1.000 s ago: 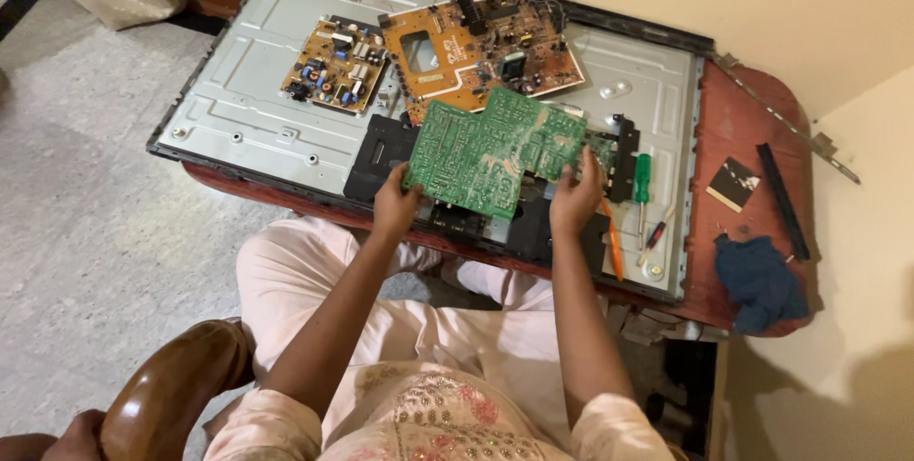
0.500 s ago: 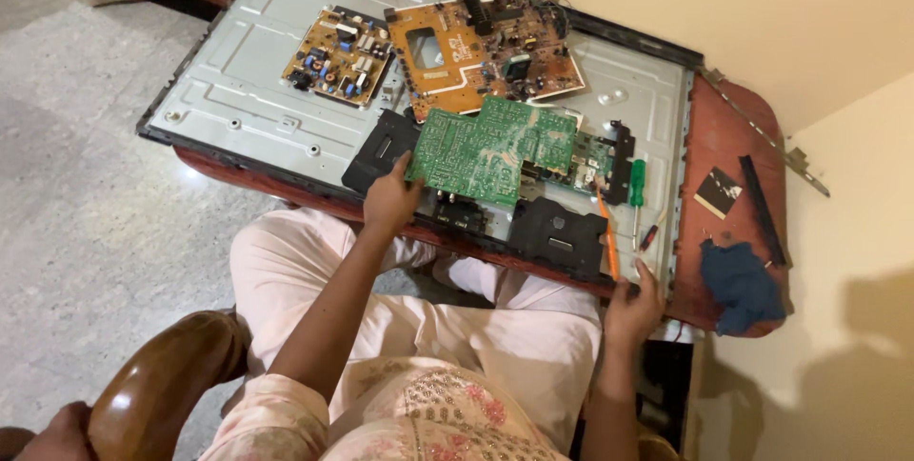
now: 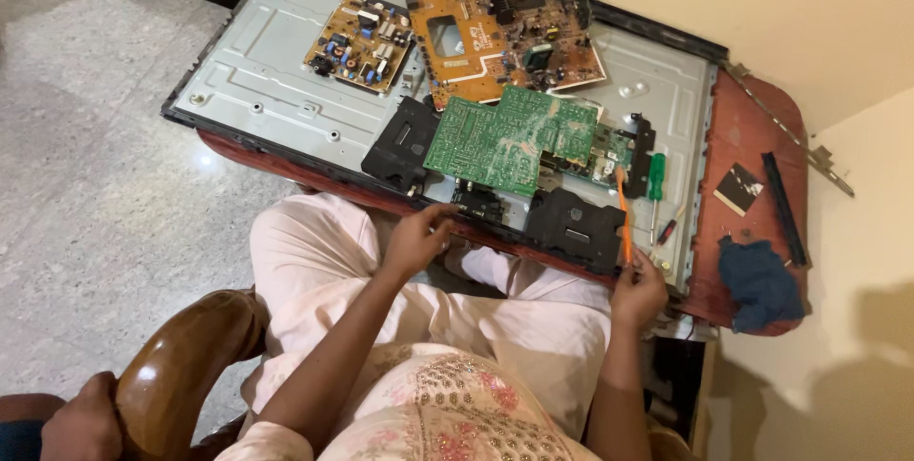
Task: The person uses a small orange brush to clean dust and debris from several disassembled circuit boards laid out on a table. They handle multiple boards, flipping them over to clean both sides, and occasionally repositioning them on the work surface.
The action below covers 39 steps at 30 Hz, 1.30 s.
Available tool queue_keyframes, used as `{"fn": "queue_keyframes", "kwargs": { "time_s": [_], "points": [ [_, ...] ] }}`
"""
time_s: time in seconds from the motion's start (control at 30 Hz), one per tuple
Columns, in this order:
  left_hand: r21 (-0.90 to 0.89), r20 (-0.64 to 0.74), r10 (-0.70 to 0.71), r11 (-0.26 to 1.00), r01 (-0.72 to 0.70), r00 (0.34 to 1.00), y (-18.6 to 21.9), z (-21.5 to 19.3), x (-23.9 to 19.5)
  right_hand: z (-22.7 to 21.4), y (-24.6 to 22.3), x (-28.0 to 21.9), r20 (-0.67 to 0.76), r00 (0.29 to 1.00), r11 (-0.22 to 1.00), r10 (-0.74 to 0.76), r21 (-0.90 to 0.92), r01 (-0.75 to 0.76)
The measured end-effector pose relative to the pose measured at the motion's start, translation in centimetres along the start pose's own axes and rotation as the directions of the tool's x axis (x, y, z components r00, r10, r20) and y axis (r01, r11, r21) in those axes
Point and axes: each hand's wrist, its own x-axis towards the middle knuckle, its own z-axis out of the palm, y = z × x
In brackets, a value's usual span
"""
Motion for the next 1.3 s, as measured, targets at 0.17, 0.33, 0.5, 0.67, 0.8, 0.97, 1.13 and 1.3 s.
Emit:
{"fn": "queue_keyframes", "kwargs": {
  "time_s": [0.17, 0.33, 0.5, 0.67, 0.8, 0.97, 1.13, 1.3],
  "points": [
    [-0.062, 0.195, 0.088, 0.995, -0.077, 0.977, 0.3, 2.4, -0.5, 1.0, 2.5, 0.0, 0.229, 0.892, 0.635, 0.389, 0.635, -0.44],
    [-0.111, 0.294, 0.224, 0.974, -0.199, 0.929, 1.1, 5.6, -0.5, 1.0, -2.5, -3.6, 0.436, 0.851, 0.308, 0.294, 0.799, -0.516],
    [-0.473, 0.213, 0.262, 0.871, -0.136, 0.941, 1.2, 8.7, 0.5, 3.8, -11.5, -8.1, 0.582, 0.812, 0.597, 0.048, 0.635, -0.491],
    [-0.501, 0.033, 0.019, 0.866, 0.0, 0.999, -1.4, 5.9, 2.4, 6.7, -14.5, -7.9, 0.632, 0.721, 0.813, -0.284, 0.557, -0.168],
    [-0.092, -0.148, 0.121, 0.986, -0.136, 0.982, -2.5, 5.4, 1.9, 11.3, -14.8, -7.5, 0.784, 0.563, 0.723, -0.261, 0.545, -0.424],
    [0.114, -0.273, 0.138, 0.987, -0.111, 0.952, -1.4, 5.9, 0.0, 13.4, -13.8, -10.9, 0.772, 0.524, 0.593, -0.36, 0.623, -0.51],
    [0.283, 0.001, -0.111, 0.953, 0.106, 0.994, -0.6, 4.5, -1.1, 10.9, -12.9, -10.8, 0.792, 0.553, 0.649, -0.259, 0.567, -0.508],
    [0.063, -0.006, 0.05, 0.997, -0.049, 0.999, -0.2, 5.6, -1.4, 10.1, -15.2, -5.5, 0.666, 0.73, 0.737, -0.151, 0.568, -0.366]
  ]
}}
